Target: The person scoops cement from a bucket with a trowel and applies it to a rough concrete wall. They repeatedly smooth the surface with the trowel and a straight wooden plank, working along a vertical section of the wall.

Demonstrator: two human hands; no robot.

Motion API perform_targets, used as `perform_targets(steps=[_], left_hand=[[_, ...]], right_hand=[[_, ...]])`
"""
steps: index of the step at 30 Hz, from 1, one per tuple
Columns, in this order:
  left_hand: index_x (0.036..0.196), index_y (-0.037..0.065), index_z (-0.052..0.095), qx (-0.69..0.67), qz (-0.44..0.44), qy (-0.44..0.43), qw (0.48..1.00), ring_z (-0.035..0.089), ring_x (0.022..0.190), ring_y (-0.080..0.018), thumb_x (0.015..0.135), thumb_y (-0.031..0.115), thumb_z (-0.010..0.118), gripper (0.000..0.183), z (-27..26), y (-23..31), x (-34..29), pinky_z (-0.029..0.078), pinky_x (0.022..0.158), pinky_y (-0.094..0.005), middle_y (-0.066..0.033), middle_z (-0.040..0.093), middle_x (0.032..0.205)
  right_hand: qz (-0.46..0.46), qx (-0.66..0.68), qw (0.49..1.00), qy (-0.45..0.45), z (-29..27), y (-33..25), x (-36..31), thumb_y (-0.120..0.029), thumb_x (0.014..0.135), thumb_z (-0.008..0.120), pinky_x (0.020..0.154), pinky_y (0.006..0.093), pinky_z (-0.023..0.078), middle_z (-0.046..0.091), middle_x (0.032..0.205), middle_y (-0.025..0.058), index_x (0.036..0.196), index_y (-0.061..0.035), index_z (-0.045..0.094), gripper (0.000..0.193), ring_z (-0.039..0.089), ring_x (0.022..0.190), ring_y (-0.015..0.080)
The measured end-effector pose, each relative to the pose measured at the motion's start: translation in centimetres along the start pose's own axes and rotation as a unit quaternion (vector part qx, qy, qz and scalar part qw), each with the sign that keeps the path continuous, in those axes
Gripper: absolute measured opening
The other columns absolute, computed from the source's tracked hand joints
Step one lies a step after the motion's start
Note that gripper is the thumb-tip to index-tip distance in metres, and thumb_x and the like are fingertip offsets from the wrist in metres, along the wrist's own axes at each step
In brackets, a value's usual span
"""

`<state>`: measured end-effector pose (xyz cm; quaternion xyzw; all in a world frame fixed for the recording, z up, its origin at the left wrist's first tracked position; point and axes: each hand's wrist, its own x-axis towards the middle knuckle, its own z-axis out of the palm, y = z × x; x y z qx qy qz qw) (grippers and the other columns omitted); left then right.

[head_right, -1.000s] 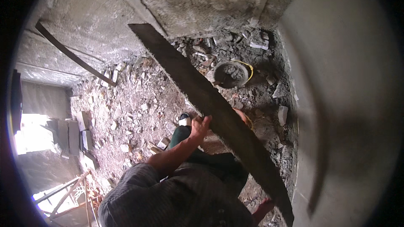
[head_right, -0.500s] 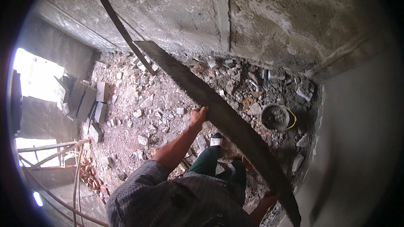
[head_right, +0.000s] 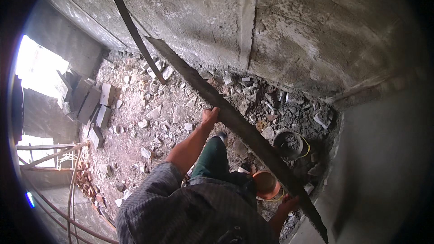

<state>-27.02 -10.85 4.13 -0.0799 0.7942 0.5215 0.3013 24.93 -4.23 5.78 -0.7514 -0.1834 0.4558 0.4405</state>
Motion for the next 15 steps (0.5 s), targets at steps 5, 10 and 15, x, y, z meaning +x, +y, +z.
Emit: perform_targets(steps=[5,10,15], left_hand=[[0.08,-0.009,0.061,0.206,0.042,0.02,0.978,0.061,0.08,-0.0371,0.07,0.04,0.054,0.051,2.2,2.5,9.5,0.047,0.071,-0.0419,-0.0266,0.061,0.082],[0.1,-0.009,0.057,-0.015,-0.114,0.01,0.993,0.061,0.082,-0.0264,0.068,0.038,0.061,0.056,-1.8,2.3,20.4,0.051,0.069,-0.0354,-0.0169,0.061,0.096],[0.102,-0.008,0.053,-0.196,-0.131,-0.005,0.972,0.059,0.086,-0.0314,0.075,0.017,0.06,0.037,-2.5,4.8,27.1,0.055,0.07,-0.0427,-0.0185,0.056,0.103]], right_hand=[[-0.12,-0.087,0.987,-0.069,6.2,3.2,5.3,-0.033,0.087,0.05,0.051,0.0253,0.049,0.056,0.079,0.0088,0.106,-0.0036,0.05,0.035,0.056,0.063,0.0155],[0.11,0.088,0.99,-0.02,17.7,5.2,1.3,-0.038,0.088,0.046,0.05,0.0263,0.049,0.055,0.071,0.0048,0.101,-0.0111,0.051,0.031,0.056,0.059,0.0179],[0.124,0.159,0.979,-0.016,27.4,5.1,0.7,-0.026,0.082,0.057,0.047,0.0367,0.05,0.051,0.069,0.0114,0.103,-0.0073,0.047,0.03,0.057,0.053,0.0261]])
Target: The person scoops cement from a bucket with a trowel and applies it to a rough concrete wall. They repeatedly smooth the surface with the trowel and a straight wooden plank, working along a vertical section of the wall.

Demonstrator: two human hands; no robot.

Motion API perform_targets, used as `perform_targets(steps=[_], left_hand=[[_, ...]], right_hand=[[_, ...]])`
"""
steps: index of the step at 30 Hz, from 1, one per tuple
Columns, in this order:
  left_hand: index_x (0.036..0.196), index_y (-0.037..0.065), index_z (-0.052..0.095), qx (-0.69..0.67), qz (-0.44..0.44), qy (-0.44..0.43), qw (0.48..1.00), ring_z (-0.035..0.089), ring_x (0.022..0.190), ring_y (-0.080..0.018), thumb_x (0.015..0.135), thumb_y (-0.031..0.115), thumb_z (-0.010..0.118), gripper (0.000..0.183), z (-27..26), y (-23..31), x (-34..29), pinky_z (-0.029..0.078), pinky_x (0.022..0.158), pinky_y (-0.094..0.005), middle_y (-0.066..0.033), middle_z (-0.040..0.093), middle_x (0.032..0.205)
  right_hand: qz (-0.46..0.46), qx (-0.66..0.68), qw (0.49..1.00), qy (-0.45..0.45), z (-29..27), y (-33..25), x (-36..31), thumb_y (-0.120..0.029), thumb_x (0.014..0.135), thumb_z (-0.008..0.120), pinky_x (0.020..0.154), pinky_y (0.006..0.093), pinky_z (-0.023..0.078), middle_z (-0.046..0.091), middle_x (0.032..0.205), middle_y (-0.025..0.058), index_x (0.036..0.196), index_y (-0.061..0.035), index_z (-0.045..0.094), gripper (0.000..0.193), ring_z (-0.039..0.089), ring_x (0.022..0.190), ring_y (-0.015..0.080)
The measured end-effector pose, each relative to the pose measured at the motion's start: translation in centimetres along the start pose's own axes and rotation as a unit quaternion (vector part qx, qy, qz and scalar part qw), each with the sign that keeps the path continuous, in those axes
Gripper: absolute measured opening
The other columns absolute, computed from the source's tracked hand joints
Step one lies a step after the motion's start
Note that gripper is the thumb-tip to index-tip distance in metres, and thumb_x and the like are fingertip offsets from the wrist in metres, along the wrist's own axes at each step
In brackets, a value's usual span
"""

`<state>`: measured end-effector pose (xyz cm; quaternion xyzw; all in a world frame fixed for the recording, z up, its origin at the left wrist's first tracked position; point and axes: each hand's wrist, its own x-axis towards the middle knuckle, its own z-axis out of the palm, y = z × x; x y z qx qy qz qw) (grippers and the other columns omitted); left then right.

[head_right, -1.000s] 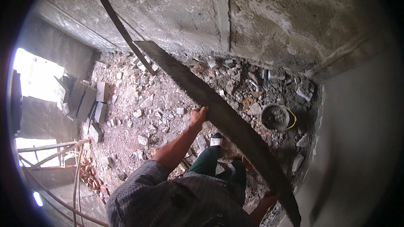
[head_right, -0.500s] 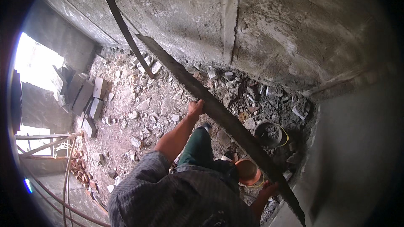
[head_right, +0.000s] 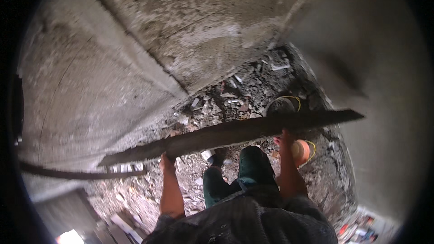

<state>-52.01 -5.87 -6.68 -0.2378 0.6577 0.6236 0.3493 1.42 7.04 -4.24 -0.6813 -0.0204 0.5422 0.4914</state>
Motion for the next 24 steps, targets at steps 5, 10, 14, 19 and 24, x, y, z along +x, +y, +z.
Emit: perform_targets(steps=[5,10,14,19,24], left_hand=[[0.101,-0.006,0.052,0.008,0.002,0.022,1.0,0.061,0.083,-0.0326,0.072,0.02,0.064,0.041,1.3,3.0,6.3,0.056,0.066,-0.0422,-0.0173,0.058,0.1],[0.103,-0.004,0.053,-0.05,0.017,-0.019,0.998,0.059,0.087,-0.0307,0.072,0.02,0.065,0.04,2.2,2.6,13.3,0.053,0.073,-0.0417,-0.0154,0.058,0.1],[0.104,-0.002,0.053,-0.075,0.051,-0.061,0.994,0.057,0.09,-0.0275,0.077,0.023,0.061,0.038,5.3,-0.5,16.7,0.051,0.077,-0.0392,-0.0134,0.057,0.102],[0.107,0.001,0.051,-0.102,0.09,-0.057,0.989,0.059,0.086,-0.0261,0.078,0.025,0.06,0.039,10.5,-7.2,20.9,0.052,0.073,-0.0366,-0.013,0.058,0.099],[0.1,0.002,0.053,-0.171,0.124,-0.122,0.97,0.06,0.08,-0.0235,0.079,0.026,0.06,0.033,14.4,-16.5,26.9,0.052,0.068,-0.0335,-0.0108,0.061,0.092]], right_hand=[[-0.033,-0.068,0.997,0.029,9.2,3.4,0.7,-0.03,0.078,0.062,0.053,0.0408,0.054,0.056,0.074,0.0155,0.106,-0.0051,0.045,0.042,0.06,0.056,0.0282],[-0.041,-0.069,0.997,0.006,18.4,5.6,5.2,-0.028,0.078,0.063,0.046,0.0359,0.054,0.053,0.063,0.0131,0.094,-0.0001,0.047,0.036,0.059,0.051,0.0238],[-0.06,-0.114,0.991,-0.031,22.8,8.0,13.0,-0.033,0.078,0.062,0.048,0.032,0.053,0.058,0.071,0.0128,0.104,0.0023,0.049,0.045,0.061,0.054,0.023],[-0.061,-0.107,0.99,-0.073,28.4,9.4,24.3,-0.035,0.078,0.062,0.047,0.0311,0.053,0.056,0.068,0.0114,0.102,0.0015,0.05,0.045,0.059,0.053,0.0205],[-0.103,-0.078,0.985,-0.113,30.7,12.1,34.2,-0.033,0.08,0.059,0.049,0.031,0.054,0.057,0.07,0.012,0.103,0.0031,0.051,0.044,0.059,0.054,0.0193]])
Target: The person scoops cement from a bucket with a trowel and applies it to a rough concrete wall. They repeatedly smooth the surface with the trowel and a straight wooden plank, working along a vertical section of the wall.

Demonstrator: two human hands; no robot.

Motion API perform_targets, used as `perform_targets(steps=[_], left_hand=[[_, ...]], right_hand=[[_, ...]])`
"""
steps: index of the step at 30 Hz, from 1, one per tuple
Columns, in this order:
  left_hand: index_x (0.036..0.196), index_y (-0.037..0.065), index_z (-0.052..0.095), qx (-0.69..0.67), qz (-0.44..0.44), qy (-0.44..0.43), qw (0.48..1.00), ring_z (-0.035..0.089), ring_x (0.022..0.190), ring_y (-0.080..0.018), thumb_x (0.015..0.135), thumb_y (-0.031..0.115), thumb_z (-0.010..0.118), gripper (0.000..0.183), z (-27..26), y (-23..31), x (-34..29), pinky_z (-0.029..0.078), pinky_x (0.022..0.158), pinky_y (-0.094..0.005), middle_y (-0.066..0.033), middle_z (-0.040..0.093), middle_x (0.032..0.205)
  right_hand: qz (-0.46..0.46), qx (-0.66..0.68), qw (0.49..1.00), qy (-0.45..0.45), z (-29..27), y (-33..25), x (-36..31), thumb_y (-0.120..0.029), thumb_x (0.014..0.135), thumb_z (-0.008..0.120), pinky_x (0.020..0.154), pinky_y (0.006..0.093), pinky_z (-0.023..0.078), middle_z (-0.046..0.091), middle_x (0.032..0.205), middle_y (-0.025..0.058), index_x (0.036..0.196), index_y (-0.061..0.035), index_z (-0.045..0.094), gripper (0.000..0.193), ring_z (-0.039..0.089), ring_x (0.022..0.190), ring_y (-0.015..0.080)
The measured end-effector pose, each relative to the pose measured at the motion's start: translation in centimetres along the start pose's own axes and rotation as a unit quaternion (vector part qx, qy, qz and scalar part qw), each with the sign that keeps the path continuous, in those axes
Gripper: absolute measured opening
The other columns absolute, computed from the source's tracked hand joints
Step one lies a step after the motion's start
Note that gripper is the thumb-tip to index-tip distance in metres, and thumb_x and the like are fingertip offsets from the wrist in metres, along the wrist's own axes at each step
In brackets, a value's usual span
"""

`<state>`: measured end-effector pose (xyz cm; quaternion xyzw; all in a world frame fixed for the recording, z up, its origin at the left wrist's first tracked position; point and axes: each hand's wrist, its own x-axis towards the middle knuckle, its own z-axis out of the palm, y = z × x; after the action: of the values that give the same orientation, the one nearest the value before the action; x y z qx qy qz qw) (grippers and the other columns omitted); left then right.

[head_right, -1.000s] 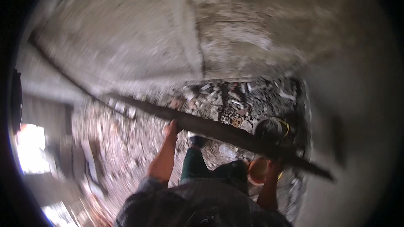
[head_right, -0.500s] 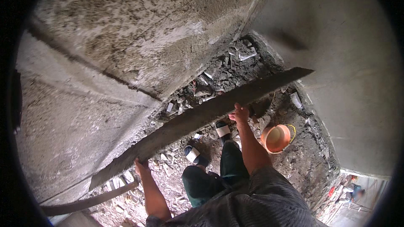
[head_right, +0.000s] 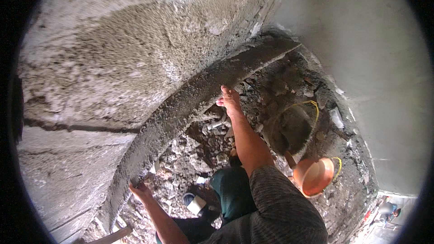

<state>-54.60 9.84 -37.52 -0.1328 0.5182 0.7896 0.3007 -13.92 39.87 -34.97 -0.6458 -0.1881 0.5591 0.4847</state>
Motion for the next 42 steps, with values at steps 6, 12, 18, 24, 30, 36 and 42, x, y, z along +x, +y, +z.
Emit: perform_targets(steps=[6,12,18,24,30,36,42], left_hand=[[0.103,0.009,0.054,0.007,-0.009,0.081,0.997,0.058,0.079,-0.0185,0.081,0.028,0.058,0.03,-5.1,-10.6,2.2,0.048,0.065,-0.0299,-0.0058,0.06,0.096],[0.1,0.007,0.054,0.016,-0.082,0.085,0.993,0.055,0.079,-0.0194,0.079,0.031,0.062,0.033,-5.6,-14.0,1.7,0.045,0.061,-0.0293,-0.0078,0.058,0.096],[0.1,0.008,0.056,-0.038,-0.063,0.068,0.995,0.058,0.082,-0.0229,0.081,0.03,0.059,0.029,-8.3,-14.3,4.5,0.049,0.073,-0.0323,-0.0087,0.061,0.095],[0.088,0.01,0.057,0.021,-0.043,0.049,0.998,0.056,0.068,-0.0167,0.081,0.033,0.061,0.025,-5.1,-13.1,2.2,0.048,0.055,-0.0322,-0.0031,0.059,0.079],[0.123,-0.004,0.036,0.21,-0.14,0.159,0.954,0.06,0.071,-0.0223,0.074,0.073,0.038,0.091,-19.3,-14.2,4.0,0.044,0.054,-0.0318,-0.0165,0.061,0.097],[0.129,0.004,0.03,0.085,-0.081,0.135,0.984,0.053,0.097,-0.0297,0.074,0.06,0.054,0.082,-15.1,-13.2,6.4,0.044,0.08,-0.0426,-0.0149,0.049,0.116],[0.099,0.009,0.051,-0.119,-0.026,0.169,0.978,0.057,0.078,-0.0255,0.085,0.041,0.05,0.035,-15.4,-12.9,10.7,0.049,0.066,-0.0402,-0.0069,0.058,0.085]], right_hand=[[0.004,-0.044,0.999,0.006,-2.4,7.2,7.7,-0.037,0.081,0.057,0.048,0.0304,0.054,0.056,0.084,0.0148,0.11,0.0044,0.044,0.052,0.058,0.053,0.0212],[0.1,-0.065,0.993,0.011,-6.2,12.1,10.3,-0.044,0.082,0.054,0.053,0.0367,0.056,0.049,0.086,0.0162,0.119,-0.0021,0.044,0.057,0.056,0.07,0.0266],[0.083,-0.029,0.996,0.031,-6.4,15.0,11.6,-0.05,0.079,0.056,0.065,0.0414,0.054,0.041,0.108,0.0195,0.128,-0.0051,0.03,0.072,0.049,0.087,0.028],[0.025,-0.057,0.998,-0.011,-5.6,12.1,11.3,-0.05,0.082,0.052,0.063,0.0427,0.054,0.04,0.112,0.0188,0.131,-0.0061,0.028,0.071,0.051,0.087,0.0289],[0.143,-0.251,0.955,-0.063,-7.6,16.1,14.5,-0.059,0.084,0.04,0.057,0.0364,0.056,0.058,0.091,0.0161,0.116,0.0019,0.041,0.068,0.063,0.07,0.025],[0.108,-0.169,0.979,-0.028,-9.4,16.4,14.5,-0.044,0.09,0.038,0.073,0.0402,0.052,0.037,0.127,0.0183,0.135,-0.0117,0.023,0.057,0.058,0.093,0.0286],[0.106,-0.23,0.967,-0.039,-9.7,17.4,15.6,-0.041,0.087,0.048,0.072,0.0337,0.051,0.041,0.124,0.0164,0.127,-0.0019,0.032,0.058,0.055,0.098,0.0243]])
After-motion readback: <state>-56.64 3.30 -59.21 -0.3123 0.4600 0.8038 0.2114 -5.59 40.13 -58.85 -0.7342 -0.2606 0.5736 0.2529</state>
